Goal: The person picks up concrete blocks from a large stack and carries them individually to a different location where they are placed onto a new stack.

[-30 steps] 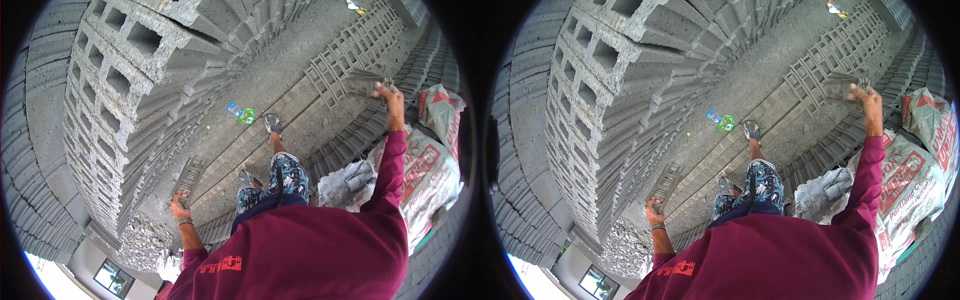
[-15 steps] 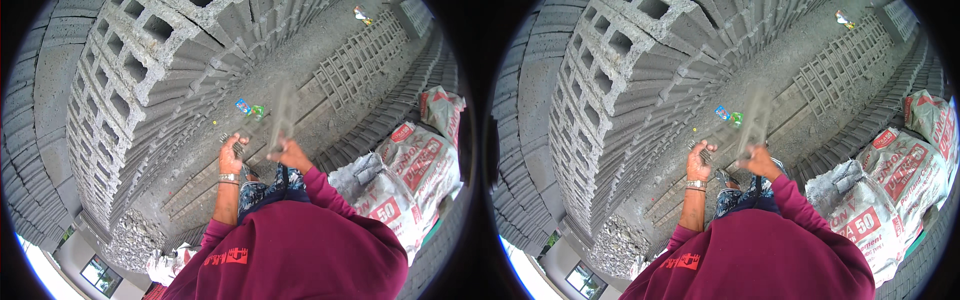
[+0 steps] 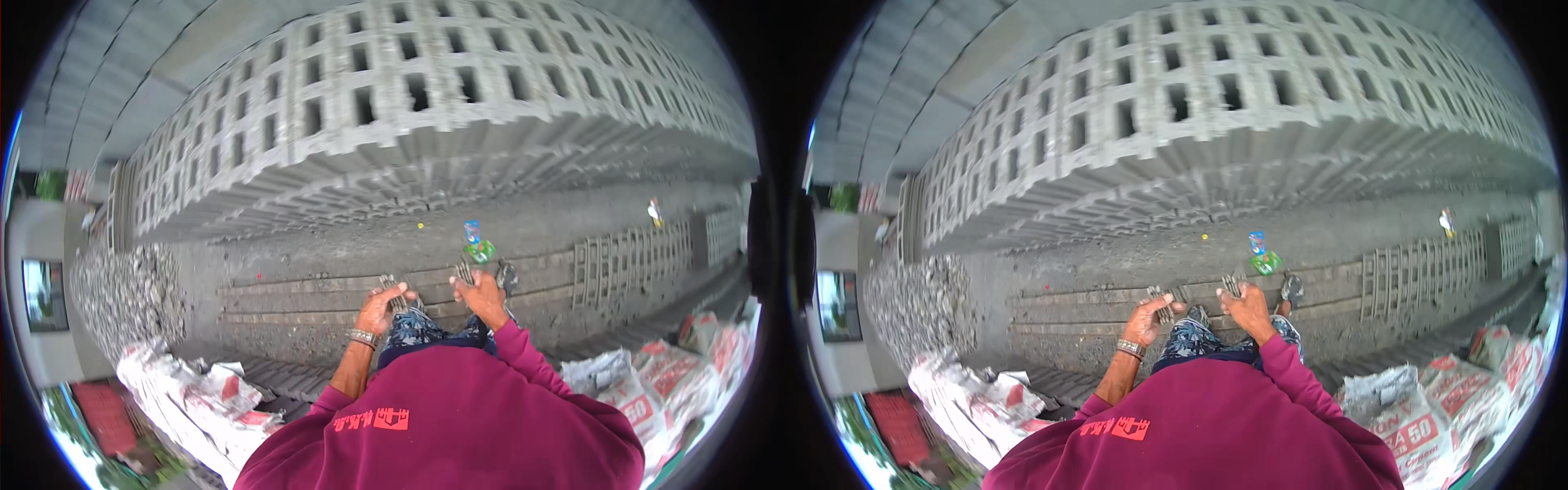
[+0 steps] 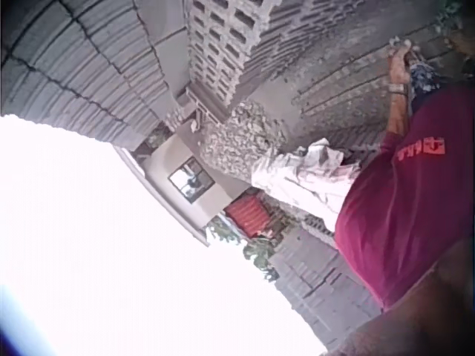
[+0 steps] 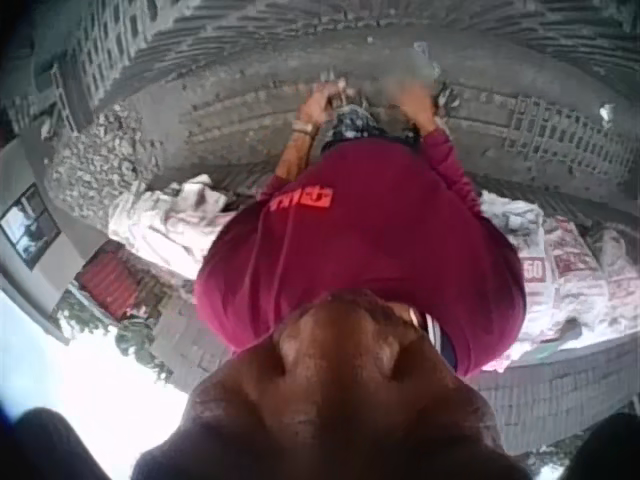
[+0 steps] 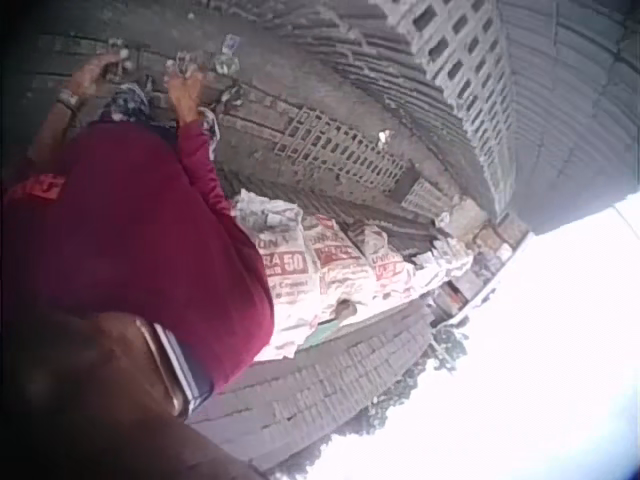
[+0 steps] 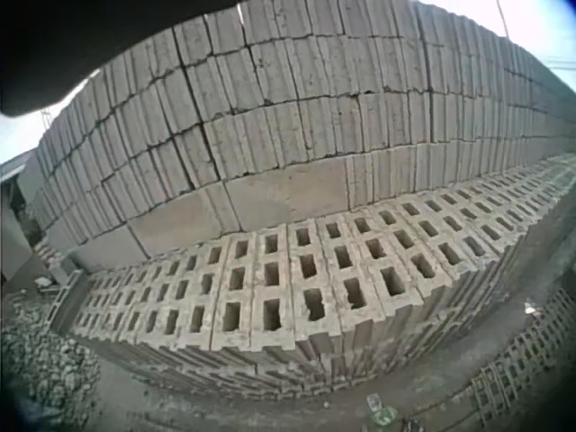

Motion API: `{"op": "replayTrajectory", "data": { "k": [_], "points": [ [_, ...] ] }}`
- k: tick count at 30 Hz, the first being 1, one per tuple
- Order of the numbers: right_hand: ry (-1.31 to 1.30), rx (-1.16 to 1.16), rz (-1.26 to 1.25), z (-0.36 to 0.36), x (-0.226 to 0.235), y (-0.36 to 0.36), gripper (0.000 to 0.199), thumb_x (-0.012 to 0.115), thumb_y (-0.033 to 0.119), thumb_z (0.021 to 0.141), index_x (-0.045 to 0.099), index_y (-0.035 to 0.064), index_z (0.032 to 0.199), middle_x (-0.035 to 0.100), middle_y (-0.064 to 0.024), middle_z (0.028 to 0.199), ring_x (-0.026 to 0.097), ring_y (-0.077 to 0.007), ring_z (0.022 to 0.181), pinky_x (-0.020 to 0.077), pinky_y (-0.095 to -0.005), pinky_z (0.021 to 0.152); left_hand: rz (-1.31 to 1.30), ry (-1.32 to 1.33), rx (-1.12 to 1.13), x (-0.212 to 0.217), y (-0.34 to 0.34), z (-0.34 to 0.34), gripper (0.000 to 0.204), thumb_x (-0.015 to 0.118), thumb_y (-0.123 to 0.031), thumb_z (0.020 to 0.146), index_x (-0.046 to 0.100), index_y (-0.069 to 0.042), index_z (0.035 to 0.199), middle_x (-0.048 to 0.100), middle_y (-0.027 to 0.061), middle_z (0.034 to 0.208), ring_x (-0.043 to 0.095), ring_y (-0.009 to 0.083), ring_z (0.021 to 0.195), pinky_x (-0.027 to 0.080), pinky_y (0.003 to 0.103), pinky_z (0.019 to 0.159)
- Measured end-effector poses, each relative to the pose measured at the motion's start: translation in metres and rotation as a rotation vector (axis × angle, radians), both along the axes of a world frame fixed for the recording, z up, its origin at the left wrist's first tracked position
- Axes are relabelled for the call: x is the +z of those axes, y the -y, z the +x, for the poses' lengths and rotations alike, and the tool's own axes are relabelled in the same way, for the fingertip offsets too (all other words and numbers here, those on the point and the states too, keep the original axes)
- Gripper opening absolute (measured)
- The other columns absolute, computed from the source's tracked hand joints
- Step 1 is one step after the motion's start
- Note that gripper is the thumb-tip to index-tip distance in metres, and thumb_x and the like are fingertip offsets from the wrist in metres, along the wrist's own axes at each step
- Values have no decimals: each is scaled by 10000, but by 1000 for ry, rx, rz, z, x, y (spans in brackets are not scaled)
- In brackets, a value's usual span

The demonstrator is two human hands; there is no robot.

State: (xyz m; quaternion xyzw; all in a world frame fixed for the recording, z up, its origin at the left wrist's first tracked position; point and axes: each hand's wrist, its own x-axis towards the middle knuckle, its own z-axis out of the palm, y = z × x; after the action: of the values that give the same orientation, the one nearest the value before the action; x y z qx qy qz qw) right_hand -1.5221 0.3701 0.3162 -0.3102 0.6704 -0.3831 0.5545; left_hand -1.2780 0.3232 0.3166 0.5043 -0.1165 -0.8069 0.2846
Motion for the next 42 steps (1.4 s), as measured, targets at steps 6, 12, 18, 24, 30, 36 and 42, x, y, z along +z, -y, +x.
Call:
{"op": "replayTrajectory", "data": {
  "k": [6,12,18,24,30,36,42],
  "points": [
    [23,176,-109,149,-23,8,324,719,179,865,489,-1,723,653,-101,694,643,-145,618,526,-289,543,-208,-76,172,28,-36,87,294,723,-168,865,646,50,1046,705,167,1029,690,257,979,546,355,858],
    [-142,440,-317,261,42,41,256,718,174,833,580,-34,779,664,-127,733,637,-174,691,501,-319,628,-379,35,478,60,-53,166,326,757,-219,844,652,9,1053,697,75,962,670,160,880,523,304,785],
    [-392,525,-607,341,58,90,325,738,239,795,596,-45,864,617,-190,890,604,-310,836,476,-409,749,-496,79,642,90,-25,211,304,780,-198,828,650,-32,1047,665,19,940,618,103,850,498,278,759],
    [-321,851,-602,413,81,129,392,710,277,829,621,-74,977,586,-195,1051,588,-307,1009,464,-373,841,-433,77,841,99,14,274,196,779,-96,799,670,17,917,684,79,858,655,143,740,524,291,638],
    [479,1015,-33,413,46,204,456,689,341,864,649,3,1167,609,-92,1209,587,-195,1071,422,-332,917,-210,284,927,89,65,306,153,762,-33,780,668,56,862,681,111,782,661,174,627,512,302,513],
    [74,764,373,411,-56,232,507,599,426,905,654,13,1193,669,-118,1178,606,-231,1083,404,-332,941,-71,189,672,112,110,362,222,790,-97,785,665,36,911,688,107,794,657,154,639,496,274,508],
    [1,785,450,483,-76,214,411,600,304,892,669,-8,1149,699,-132,1099,629,-246,1049,430,-347,924,-135,105,474,163,148,400,308,803,-179,798,651,26,970,682,67,859,651,117,733,522,270,638]
  ]
}}
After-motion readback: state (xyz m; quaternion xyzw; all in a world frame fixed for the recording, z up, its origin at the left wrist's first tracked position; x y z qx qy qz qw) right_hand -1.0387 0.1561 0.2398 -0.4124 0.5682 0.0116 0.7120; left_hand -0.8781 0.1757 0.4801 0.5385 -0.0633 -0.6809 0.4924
